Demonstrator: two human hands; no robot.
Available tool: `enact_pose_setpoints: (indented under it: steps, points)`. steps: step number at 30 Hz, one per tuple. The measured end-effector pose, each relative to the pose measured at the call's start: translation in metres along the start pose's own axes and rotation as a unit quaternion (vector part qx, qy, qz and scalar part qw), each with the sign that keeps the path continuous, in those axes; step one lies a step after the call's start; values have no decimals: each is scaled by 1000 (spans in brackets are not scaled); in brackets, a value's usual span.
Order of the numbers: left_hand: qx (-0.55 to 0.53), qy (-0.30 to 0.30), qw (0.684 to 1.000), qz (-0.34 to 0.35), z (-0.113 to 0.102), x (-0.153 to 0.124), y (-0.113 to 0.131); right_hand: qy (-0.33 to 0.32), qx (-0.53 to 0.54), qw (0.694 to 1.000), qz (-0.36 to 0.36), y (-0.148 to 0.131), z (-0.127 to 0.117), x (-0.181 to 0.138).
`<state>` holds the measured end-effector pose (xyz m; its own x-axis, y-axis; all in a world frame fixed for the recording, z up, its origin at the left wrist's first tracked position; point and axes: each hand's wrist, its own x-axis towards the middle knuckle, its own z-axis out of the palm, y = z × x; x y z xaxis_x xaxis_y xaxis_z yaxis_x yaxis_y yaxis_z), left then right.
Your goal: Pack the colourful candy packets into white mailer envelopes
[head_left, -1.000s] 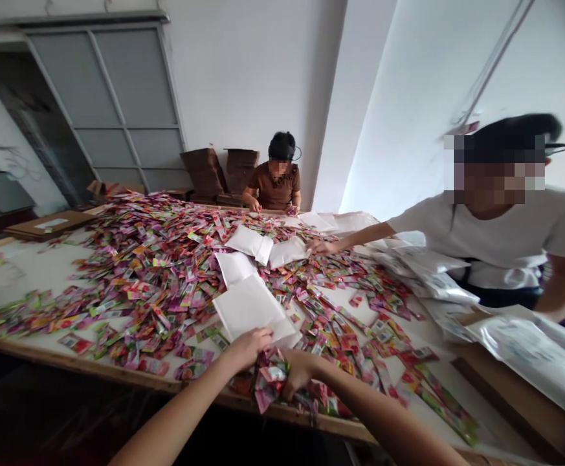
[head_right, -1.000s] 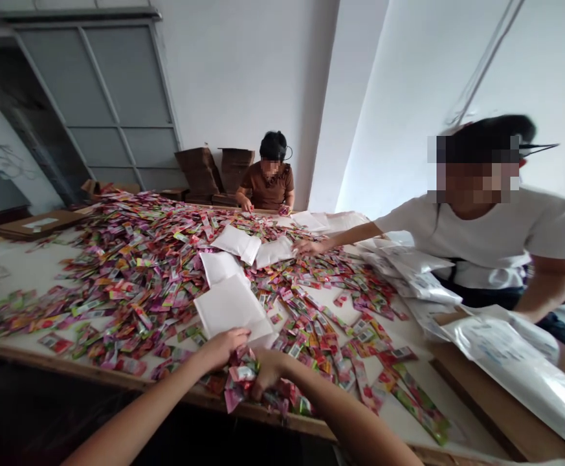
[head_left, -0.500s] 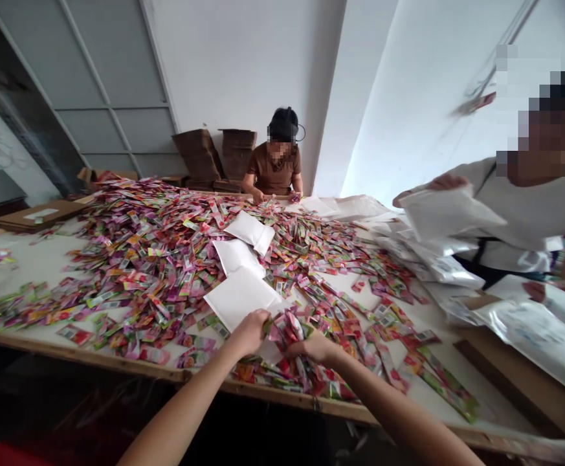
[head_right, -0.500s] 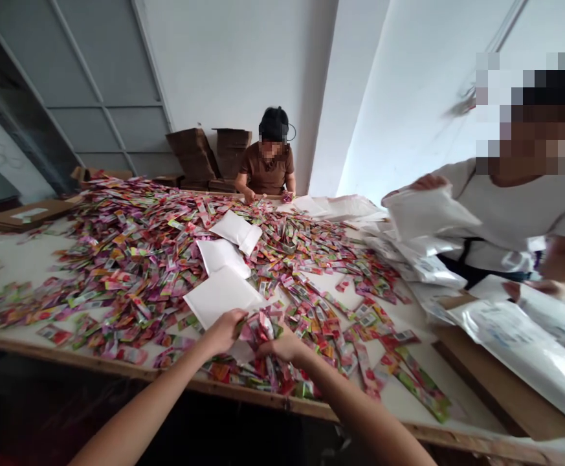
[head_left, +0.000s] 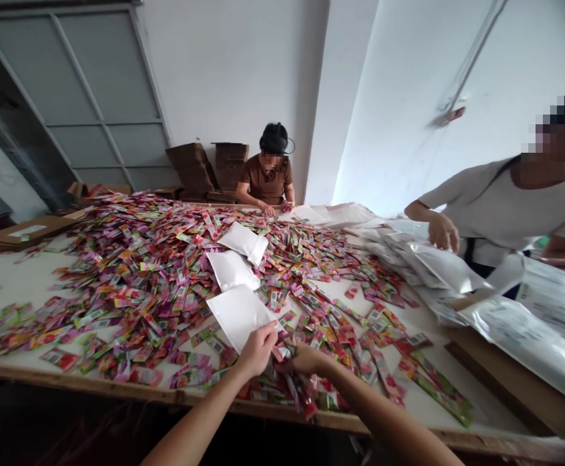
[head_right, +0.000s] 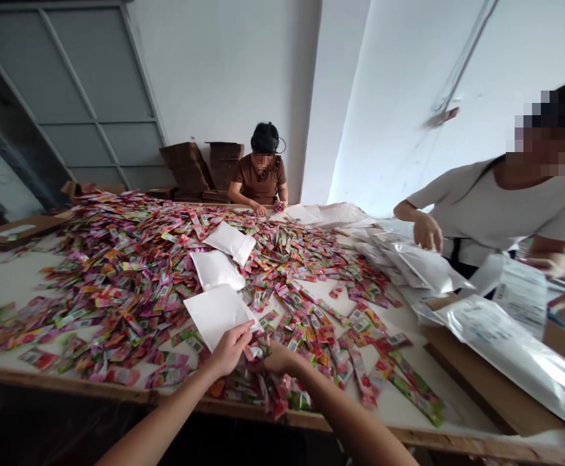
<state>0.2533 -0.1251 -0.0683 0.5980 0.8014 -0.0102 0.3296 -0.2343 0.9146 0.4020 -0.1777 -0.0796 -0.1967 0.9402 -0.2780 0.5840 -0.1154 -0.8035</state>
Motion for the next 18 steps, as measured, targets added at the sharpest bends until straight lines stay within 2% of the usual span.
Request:
enact_pose_setpoints:
  steps: [2, 5, 8, 10, 12, 14, 16, 18]
  points:
    - [11, -8, 1000, -4, -2, 3, 2, 51, 4, 999, -6, 3, 7, 1]
    - [58, -8, 998, 11, -1, 6, 8, 149, -108, 982, 36, 0, 23, 1]
    - [175, 6, 979, 108, 3, 4, 15, 152, -237, 956, 76, -6, 32, 6]
    - [260, -15, 952, 162, 3, 0, 18, 134, -271, 950, 80, -6, 26, 11]
    - [324, -40, 929, 173, -2, -4, 18, 120, -240, 960, 80, 0, 14, 16]
    - [347, -48, 923, 158, -8, -9, 16, 106, -136, 983, 57, 8, 1, 20]
    - [318, -33, 936, 144, -13, -12, 14, 118, -23, 992, 28, 12, -3, 24]
    - [248, -4, 959, 135, -12, -12, 15, 171, 2, 985, 32, 11, 2, 25]
